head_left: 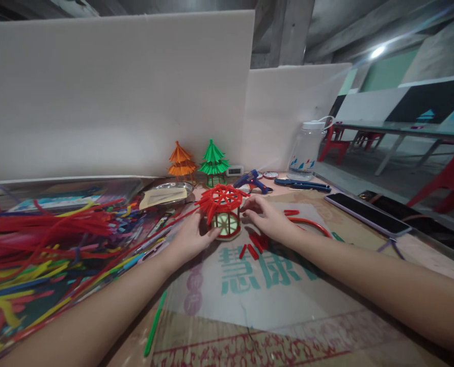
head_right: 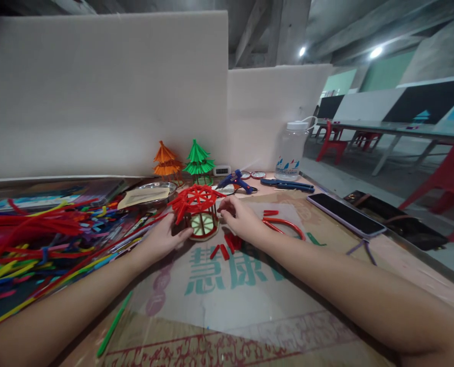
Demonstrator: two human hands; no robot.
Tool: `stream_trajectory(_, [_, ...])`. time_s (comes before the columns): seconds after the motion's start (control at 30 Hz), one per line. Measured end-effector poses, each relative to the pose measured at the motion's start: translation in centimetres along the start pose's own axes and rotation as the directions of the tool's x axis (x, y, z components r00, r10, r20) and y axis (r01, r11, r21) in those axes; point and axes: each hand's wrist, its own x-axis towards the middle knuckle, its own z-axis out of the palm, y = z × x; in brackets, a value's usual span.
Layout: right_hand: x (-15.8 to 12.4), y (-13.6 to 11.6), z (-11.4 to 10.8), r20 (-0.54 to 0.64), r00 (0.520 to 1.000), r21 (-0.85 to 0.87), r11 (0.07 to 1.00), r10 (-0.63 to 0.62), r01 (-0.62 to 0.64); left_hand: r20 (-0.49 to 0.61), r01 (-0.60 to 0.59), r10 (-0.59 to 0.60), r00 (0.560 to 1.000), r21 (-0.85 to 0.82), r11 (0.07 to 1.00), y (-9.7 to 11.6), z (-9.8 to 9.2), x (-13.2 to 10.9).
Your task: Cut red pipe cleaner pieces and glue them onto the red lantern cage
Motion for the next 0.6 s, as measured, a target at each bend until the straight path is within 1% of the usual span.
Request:
stream_trajectory(0.13, [0.0, -0.3, -0.1, 0.004, 1.0, 0.001, 1.0, 0.001, -0.001, -0.001, -0.037, 0.038, 0.999, 0.02, 0.999, -0.3, 0.2, 0.2])
stream_trajectory(0.27, [0.0, -0.5, -0.2, -0.016, 1.0, -0.031, 0.999, -0.019, 0.019, 0.029, -0.053, 0.052, 0.998, 0.045, 0.998, 0.1, 0.0, 0.3])
stream_trajectory(0.37, [0.2, -0.9, -0.4, -0.047, 0.999, -0.065, 0.998, -0.019, 0.016, 0.015, -0.054, 0.053, 0.999, 0.072, 0.996, 0.3, -0.1, 0.3])
stream_trajectory(0.43, [0.5, -1.3, -0.9, -0.058, 0.998, -0.098, 0.995, -0.026, 0.02, 0.002, -0.055, 0.055, 0.998, 0.08, 0.995, 0.3, -0.2, 0.3])
stream_trajectory(0.5, [1.0, -1.6, -1.9, -0.055, 0.997, -0.196, 0.98, -0.051, 0.039, 0.005, -0.054, 0.054, 0.999, 0.073, 0.996, 0.3, -0.2, 0.2])
stream_trajectory(0.57, [1.6, -1.3, -3.3, -0.069, 0.995, -0.346, 0.937, -0.072, 0.043, 0.006, -0.038, 0.038, 0.999, 0.07, 0.997, 0.4, -0.2, 0.2])
stream_trajectory(0.6, [2.0, -0.9, -4.1, -0.094, 0.993, -0.417, 0.909, -0.069, 0.023, 0.008, -0.029, 0.028, 1.0, 0.072, 0.997, 0.6, -0.3, 0.2])
